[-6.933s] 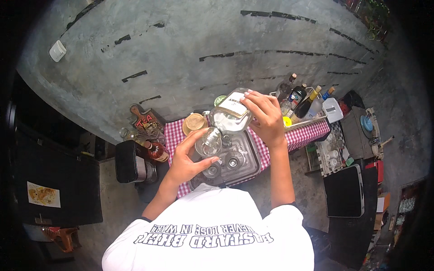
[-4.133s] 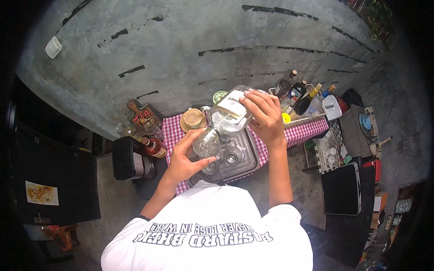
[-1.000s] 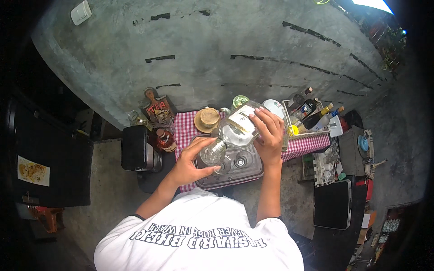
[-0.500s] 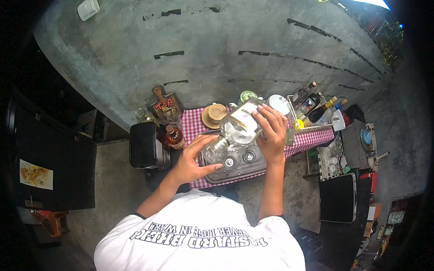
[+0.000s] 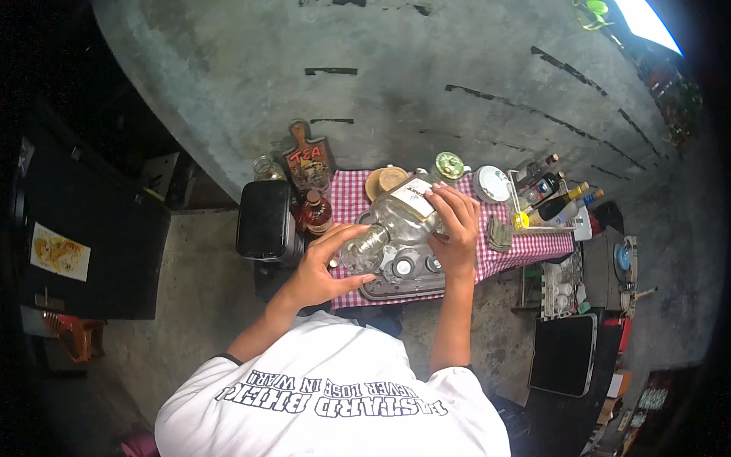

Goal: Pouring liquid from a vodka bottle into a glass to prepare a drink on a bar tray.

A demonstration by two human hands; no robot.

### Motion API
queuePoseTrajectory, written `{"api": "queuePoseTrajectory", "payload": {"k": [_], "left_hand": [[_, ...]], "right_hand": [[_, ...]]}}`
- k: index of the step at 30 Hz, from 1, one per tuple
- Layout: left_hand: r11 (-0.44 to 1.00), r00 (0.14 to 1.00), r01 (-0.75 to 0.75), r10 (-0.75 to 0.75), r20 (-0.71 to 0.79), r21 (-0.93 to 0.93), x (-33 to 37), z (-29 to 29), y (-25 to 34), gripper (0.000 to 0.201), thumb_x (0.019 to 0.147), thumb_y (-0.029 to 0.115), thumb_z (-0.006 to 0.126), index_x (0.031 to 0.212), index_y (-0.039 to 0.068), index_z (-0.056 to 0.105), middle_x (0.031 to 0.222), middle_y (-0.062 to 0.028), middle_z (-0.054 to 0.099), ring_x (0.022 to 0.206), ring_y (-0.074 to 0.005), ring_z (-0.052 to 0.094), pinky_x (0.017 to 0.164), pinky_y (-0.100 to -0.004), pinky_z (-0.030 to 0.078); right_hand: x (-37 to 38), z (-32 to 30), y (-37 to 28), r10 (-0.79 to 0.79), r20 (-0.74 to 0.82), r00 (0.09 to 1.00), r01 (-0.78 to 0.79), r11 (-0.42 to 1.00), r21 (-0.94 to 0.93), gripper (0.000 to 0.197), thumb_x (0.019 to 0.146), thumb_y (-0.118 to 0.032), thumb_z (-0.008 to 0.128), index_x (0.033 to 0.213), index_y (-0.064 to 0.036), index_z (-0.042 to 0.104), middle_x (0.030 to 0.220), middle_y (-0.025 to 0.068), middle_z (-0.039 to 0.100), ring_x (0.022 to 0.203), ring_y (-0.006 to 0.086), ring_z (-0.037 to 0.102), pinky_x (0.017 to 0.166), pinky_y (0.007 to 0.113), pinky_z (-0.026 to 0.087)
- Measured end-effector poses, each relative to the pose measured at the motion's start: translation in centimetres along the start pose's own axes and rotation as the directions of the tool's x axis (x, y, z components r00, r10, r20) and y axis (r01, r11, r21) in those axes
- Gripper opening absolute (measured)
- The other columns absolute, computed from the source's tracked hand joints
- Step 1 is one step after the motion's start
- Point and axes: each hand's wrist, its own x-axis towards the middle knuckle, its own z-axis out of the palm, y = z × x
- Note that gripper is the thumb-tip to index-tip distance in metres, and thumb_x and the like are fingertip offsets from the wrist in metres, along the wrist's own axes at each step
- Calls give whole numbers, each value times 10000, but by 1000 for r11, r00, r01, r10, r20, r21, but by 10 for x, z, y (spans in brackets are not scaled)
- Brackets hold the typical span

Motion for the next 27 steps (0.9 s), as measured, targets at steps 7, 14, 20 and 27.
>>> {"api": "queuePoseTrajectory", "payload": {"k": [7, 14, 20, 27], "left_hand": [[998, 995, 37, -32, -91, 56, -26, -23, 4, 704, 709, 146, 849, 1338, 21, 559, 1277, -133, 616, 1183, -254, 565, 1057, -373, 402], [992, 973, 102, -85, -215, 72, -58, -44, 3, 651, 712, 105, 827, 1304, 26, 569, 1244, -128, 621, 1181, -276, 570, 1020, -383, 438], [970, 927, 238, -212, -310, 49, -93, -55, -8, 695, 710, -15, 808, 1342, 2, 519, 1293, -127, 578, 1213, -217, 554, 1043, -336, 428], [933, 841, 358, -336, -425, -30, -122, -57, -15, 717, 722, -32, 804, 1365, 15, 492, 1322, -133, 560, 1235, -209, 544, 1061, -334, 417]], "right_hand": [[-10, 51, -18, 45, 24, 999, -49, 977, 210, 578, 530, 71, 676, 1098, -35, 689, 1135, 105, 684, 1105, 293, 632, 948, 394, 456], [-34, 99, -40, 233, 145, 962, -274, 840, 467, 531, 604, 29, 777, 1125, -17, 684, 1119, 123, 682, 1067, 268, 654, 946, 364, 502], [-70, 136, -57, 356, 312, 881, -473, 656, 588, 432, 695, 15, 805, 1102, 20, 661, 1108, 102, 667, 1017, 195, 639, 894, 313, 496], [-121, 172, -69, 465, 453, 761, -646, 483, 591, 317, 761, -19, 819, 1039, -6, 667, 1000, 57, 694, 910, 122, 632, 807, 275, 493]]}}
